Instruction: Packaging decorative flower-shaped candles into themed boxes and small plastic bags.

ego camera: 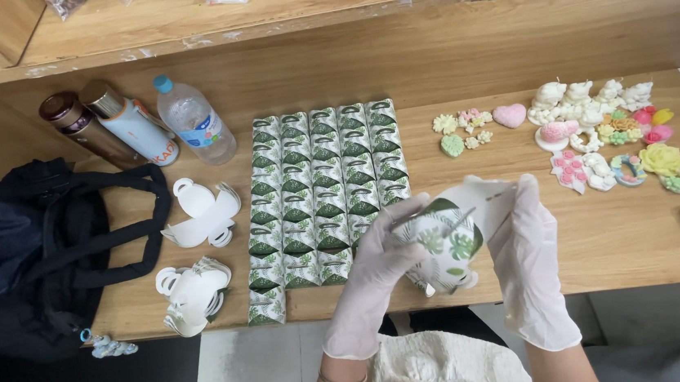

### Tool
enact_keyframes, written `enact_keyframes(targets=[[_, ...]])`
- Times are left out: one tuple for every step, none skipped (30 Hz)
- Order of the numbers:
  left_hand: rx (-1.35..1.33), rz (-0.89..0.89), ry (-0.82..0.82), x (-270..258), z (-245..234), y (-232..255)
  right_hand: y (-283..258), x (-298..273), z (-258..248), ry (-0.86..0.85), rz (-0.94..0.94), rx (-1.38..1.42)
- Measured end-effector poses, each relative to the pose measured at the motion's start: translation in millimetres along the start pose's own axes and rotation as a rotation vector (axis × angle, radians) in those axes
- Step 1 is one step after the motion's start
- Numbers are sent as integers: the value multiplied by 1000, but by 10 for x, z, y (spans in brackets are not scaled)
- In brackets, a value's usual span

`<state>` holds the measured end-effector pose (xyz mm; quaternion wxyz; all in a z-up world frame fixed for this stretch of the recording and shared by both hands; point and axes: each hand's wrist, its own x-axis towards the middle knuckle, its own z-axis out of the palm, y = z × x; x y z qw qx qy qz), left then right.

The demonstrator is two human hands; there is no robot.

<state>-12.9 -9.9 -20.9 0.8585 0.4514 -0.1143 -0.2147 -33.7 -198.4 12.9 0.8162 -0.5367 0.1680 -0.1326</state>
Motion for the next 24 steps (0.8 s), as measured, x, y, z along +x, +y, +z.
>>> enact_keyframes(targets=[[0,-1,1,8,-1,-4,27,-10,21,0,2,0],[-35,77,25,16,-1,-7,52,-21,42,-110,12,-6],[-69,157,47,34,0,-7,73,-24,64,-220,23,-13],[-69,158,46,11,42,55,73,-17,76,-220,22,-13],[-76,171,55,-22,85,113,79,-21,82,-200,41,6],[-84,184,64,-56,127,170,84,-26,89,-179,60,25],[-83,183,66,-60,127,167,94,-24,91,-180,62,26],[-105,188,69,-64,127,164,103,-24,93,-173,41,90],[-129,194,70,-62,130,157,108,-19,90,-165,17,152],[-129,195,71,-55,120,121,117,-9,99,-165,18,152],[-148,237,58,-44,110,88,124,2,109,-150,63,146],[-168,278,45,-32,101,55,130,15,118,-135,109,141],[-169,277,43,-56,131,101,268,78,-3,-132,108,141],[-143,300,-7,-79,161,146,405,142,-126,-252,182,247],[-117,322,-57,-106,187,193,549,202,-246,-371,258,354],[-117,319,-59,-101,215,217,452,164,-180,-368,257,355],[44,290,21,-106,242,239,359,122,-112,-382,321,333],[205,259,101,-112,269,263,266,79,-43,-397,385,310],[205,259,102,-52,203,146,302,92,-48,-397,386,311],[306,316,274,8,137,30,337,103,-53,-343,359,307],[406,371,447,72,77,-88,365,119,-63,-288,332,301],[405,372,449,54,105,-73,282,57,42,-289,333,300],[602,521,538,42,130,-54,200,0,153,-199,291,291],[800,670,627,30,154,-34,117,-57,264,-109,249,282]])
